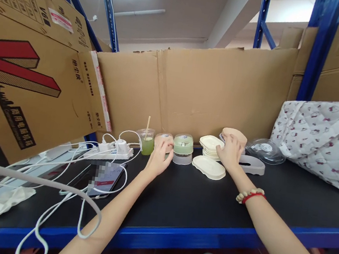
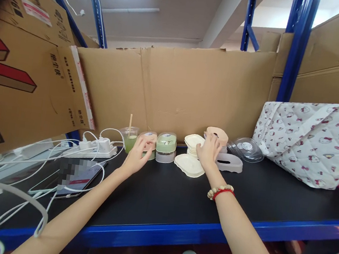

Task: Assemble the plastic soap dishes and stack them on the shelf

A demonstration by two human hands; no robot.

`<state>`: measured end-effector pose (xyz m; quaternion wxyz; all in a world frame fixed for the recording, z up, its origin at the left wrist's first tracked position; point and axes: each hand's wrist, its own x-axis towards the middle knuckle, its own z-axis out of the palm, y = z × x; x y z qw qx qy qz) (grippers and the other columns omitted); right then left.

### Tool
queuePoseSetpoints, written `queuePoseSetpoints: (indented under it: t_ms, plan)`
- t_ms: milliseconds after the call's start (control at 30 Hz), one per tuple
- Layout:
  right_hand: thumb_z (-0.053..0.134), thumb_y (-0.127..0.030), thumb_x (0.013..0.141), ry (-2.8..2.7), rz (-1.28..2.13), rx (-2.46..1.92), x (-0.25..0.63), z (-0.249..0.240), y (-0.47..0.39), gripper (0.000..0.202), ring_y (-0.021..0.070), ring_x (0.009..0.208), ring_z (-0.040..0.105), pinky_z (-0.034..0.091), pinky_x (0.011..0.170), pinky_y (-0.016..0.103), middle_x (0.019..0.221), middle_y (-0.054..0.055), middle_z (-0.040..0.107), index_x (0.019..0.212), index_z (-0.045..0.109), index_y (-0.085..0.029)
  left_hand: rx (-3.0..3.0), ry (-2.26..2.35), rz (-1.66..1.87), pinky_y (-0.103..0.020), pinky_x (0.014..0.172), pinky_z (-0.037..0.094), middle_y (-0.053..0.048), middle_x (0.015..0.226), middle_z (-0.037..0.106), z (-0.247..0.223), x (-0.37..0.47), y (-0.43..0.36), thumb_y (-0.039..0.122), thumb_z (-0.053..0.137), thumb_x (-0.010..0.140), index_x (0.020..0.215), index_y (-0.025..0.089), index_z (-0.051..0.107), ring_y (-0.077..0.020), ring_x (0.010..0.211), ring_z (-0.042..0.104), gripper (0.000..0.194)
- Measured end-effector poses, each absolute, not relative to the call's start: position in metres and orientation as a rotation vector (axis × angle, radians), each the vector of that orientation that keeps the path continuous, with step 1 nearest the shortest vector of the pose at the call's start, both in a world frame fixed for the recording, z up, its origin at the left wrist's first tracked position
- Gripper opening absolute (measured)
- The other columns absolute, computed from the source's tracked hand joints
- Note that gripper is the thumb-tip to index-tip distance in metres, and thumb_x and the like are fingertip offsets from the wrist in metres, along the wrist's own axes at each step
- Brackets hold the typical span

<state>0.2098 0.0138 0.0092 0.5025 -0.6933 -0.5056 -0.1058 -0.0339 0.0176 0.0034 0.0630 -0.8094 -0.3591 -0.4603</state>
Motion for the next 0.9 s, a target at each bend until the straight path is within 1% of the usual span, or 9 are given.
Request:
queuePoseSetpoints:
  t_ms: [67, 133, 233, 333, 400, 500, 767, 900]
  plan:
    - [0.043, -0.017, 0.068, -1.181, -0.296, -1.723, 0.228, 0.002, 0.019, 0.052, 0.0288, 0.125, 0.032, 0.025, 0.103, 0.056, 0.13, 0.014, 0.041, 0.119, 0.05, -0.014, -2.557, -0.964, -1.231, -0.033, 0.087, 0.045, -0.007, 0.096, 0.056, 0.002, -0.032, 0.016, 0.022, 0.042, 0.084, 0.094, 0.02, 0.053, -0.0195, 0.097, 0.055, 0.015]
    - [0.04, -0.013, 0.067, -1.177, -0.345, -1.726, 0.243, -0.006, 0.025, 0.053, 0.0287, 0.127, 0.03, 0.024, 0.104, 0.057, 0.131, 0.015, 0.04, 0.12, 0.05, -0.015, -2.63, -0.922, -1.131, -0.032, 0.083, 0.046, -0.007, 0.094, 0.056, 0.001, -0.031, 0.014, 0.021, 0.04, 0.084, 0.091, 0.02, 0.053, -0.0188, 0.093, 0.057, 0.015]
    - [0.035, -0.009, 0.068, -1.218, -0.393, -1.66, 0.261, -0.012, 0.034, 0.053, 0.0253, 0.123, 0.035, 0.032, 0.103, 0.05, 0.125, 0.014, 0.046, 0.117, 0.053, -0.016, -2.685, -0.939, -1.093, -0.029, 0.079, 0.047, -0.006, 0.094, 0.056, -0.002, -0.027, 0.01, 0.019, 0.039, 0.083, 0.089, 0.02, 0.053, -0.017, 0.088, 0.058, 0.015]
    - [0.034, -0.01, 0.069, -1.249, -0.352, -1.625, 0.27, -0.011, 0.037, 0.048, 0.021, 0.111, 0.044, 0.039, 0.099, 0.04, 0.11, 0.011, 0.053, 0.11, 0.059, -0.017, -2.711, -0.972, -1.102, -0.027, 0.075, 0.047, -0.005, 0.093, 0.056, -0.004, -0.024, 0.007, 0.017, 0.04, 0.083, 0.087, 0.02, 0.054, -0.016, 0.084, 0.057, 0.015]
    - [0.037, -0.013, 0.069, -1.236, -0.316, -1.626, 0.273, -0.008, 0.035, 0.044, 0.0194, 0.104, 0.047, 0.041, 0.096, 0.037, 0.104, 0.01, 0.055, 0.107, 0.061, -0.016, -2.719, -0.988, -1.121, -0.026, 0.071, 0.047, -0.005, 0.091, 0.056, -0.004, -0.023, 0.006, 0.017, 0.04, 0.083, 0.087, 0.02, 0.054, -0.0154, 0.081, 0.057, 0.015]
    - [0.042, -0.014, 0.07, -1.19, -0.259, -1.639, 0.272, -0.005, 0.03, 0.04, 0.0184, 0.098, 0.049, 0.042, 0.094, 0.036, 0.103, 0.01, 0.055, 0.105, 0.062, -0.015, -2.734, -0.998, -1.168, -0.025, 0.068, 0.046, -0.004, 0.089, 0.056, -0.002, -0.022, 0.005, 0.017, 0.04, 0.082, 0.085, 0.019, 0.054, -0.0145, 0.077, 0.055, 0.014]
    - [0.049, -0.019, 0.069, -1.077, -0.278, -1.567, 0.272, -0.004, 0.026, 0.032, 0.0165, 0.092, 0.051, 0.043, 0.092, 0.035, 0.103, 0.009, 0.055, 0.098, 0.063, -0.014, -2.75, -1.058, -1.318, -0.026, 0.071, 0.045, -0.002, 0.081, 0.055, 0.0, -0.021, 0.006, 0.014, 0.039, 0.082, 0.083, 0.019, 0.053, -0.0143, 0.077, 0.055, 0.015]
    - [0.048, -0.016, 0.068, -1.113, -0.243, -1.593, 0.271, -0.004, 0.027, 0.031, 0.0171, 0.093, 0.051, 0.043, 0.093, 0.036, 0.1, 0.009, 0.055, 0.095, 0.064, -0.014, -2.752, -1.066, -1.325, -0.025, 0.07, 0.044, -0.002, 0.08, 0.055, 0.001, -0.021, 0.006, 0.014, 0.04, 0.081, 0.082, 0.019, 0.053, -0.0138, 0.075, 0.054, 0.014]
